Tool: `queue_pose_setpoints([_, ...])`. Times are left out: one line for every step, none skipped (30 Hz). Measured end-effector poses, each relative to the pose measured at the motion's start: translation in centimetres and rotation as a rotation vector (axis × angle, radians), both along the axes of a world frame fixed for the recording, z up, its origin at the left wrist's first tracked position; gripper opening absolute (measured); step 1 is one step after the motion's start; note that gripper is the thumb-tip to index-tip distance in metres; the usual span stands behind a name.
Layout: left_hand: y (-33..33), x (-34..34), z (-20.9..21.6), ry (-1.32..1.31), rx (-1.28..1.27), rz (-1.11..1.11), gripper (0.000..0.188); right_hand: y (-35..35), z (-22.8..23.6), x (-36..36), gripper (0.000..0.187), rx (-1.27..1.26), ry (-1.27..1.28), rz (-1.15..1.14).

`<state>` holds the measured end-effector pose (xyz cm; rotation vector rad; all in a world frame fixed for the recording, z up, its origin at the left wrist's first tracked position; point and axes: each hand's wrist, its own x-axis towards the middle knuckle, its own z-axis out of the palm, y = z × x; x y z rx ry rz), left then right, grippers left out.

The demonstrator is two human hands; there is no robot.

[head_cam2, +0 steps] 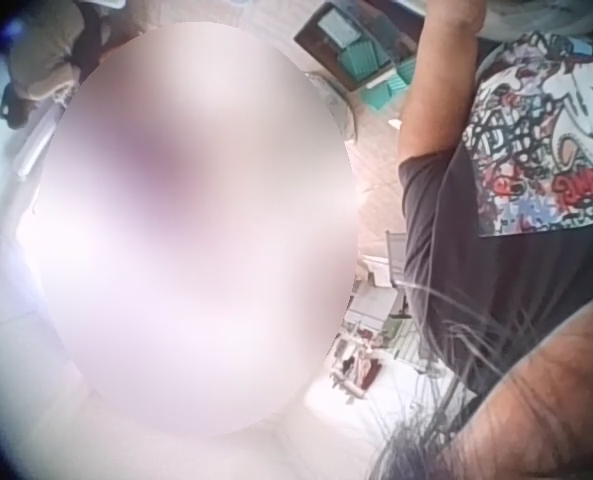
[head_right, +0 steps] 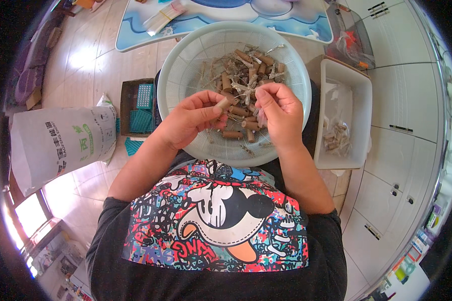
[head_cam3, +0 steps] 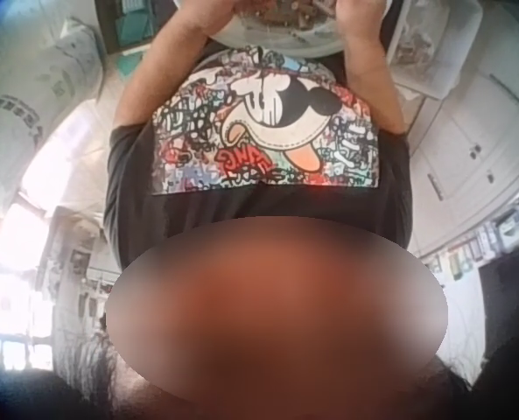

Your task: The person organizes small cylindrical plastic components by hand, placing them into different plastic bins, plastic bags, and cardboard boxes.

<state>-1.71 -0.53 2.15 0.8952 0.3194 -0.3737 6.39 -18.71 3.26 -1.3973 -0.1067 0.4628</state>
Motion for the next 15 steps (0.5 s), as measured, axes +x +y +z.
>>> queue_pose_setpoints([0.0, 0.0, -0.1, 0.01, 0.019, 0.014, 0.024, -0.2, -0.1, 0.1, 0.011, 0.0, 0.001, 0.0])
queue_pose_setpoints([0.1, 0.1, -0.1, 0.011, 0.018, 0.014, 0.024, -0.5, -0.2, 0.2, 0.01, 0.013, 0.01, 0.085])
queue_pose_setpoints([0.1, 0.2, -0.1, 0.024, 0.039, 0.044, 0.023, -0.6, -0.2, 0.3, 0.01, 0.027, 0.019, 0.171])
queue_pose_setpoints([0.2, 0.3, 0.0, 0.036, 0.064, 0.075, 0.021, -0.8, -0.1, 0.3, 0.01, 0.029, 0.018, 0.172])
queue_pose_setpoints([0.2, 0.2, 0.1, 0.036, 0.066, 0.076, 0.021, -0.9, 0.2, 0.3, 0.009, -0.082, -0.034, 0.264])
queue_pose_setpoints([0.2, 0.2, 0.2, 0.036, 0.106, 0.095, 0.021, -1.0, 0.3, 0.3, 0.01, -0.193, -0.087, 0.356])
queue_pose_setpoints([0.2, 0.2, 0.3, 0.036, 0.141, 0.11, 0.021, -0.9, 0.3, 0.2, 0.01, -0.194, -0.086, 0.353])
queue_pose_setpoints([0.2, 0.2, 0.6, 0.035, 0.14, 0.107, 0.021, -0.7, 0.3, 0.0, 0.01, -0.214, -0.146, 0.357])
queue_pose_setpoints([0.1, 0.2, 1.0, 0.055, 0.16, 0.087, 0.021, -0.4, 0.2, -0.2, 0.01, -0.234, -0.206, 0.361])
queue_pose_setpoints([0.0, 0.2, 1.4, 0.076, 0.18, 0.071, 0.022, -0.2, 0.3, -0.3, 0.01, -0.234, -0.206, 0.362])
queue_pose_setpoints([-0.2, 0.2, 1.7, 0.076, 0.18, 0.072, 0.022, 0.1, 0.4, -0.5, 0.01, -0.262, -0.209, 0.349])
queue_pose_setpoints([-0.6, 0.2, 1.9, 0.072, 0.171, 0.073, 0.021, 0.2, 0.4, -0.6, 0.01, -0.29, -0.212, 0.335])
queue_pose_setpoints([-0.8, 0.2, 2.1, 0.067, 0.161, 0.075, 0.021, 0.3, 0.4, -0.6, 0.01, -0.29, -0.213, 0.335])
queue_pose_setpoints([-0.8, 0.3, 2.0, 0.066, 0.161, 0.075, 0.021, 0.3, 0.4, -0.7, 0.009, -0.321, -0.216, 0.341])
queue_pose_setpoints([-0.8, 0.3, 1.8, 0.038, 0.168, 0.067, 0.023, 0.3, 0.3, -0.7, 0.01, -0.351, -0.219, 0.346])
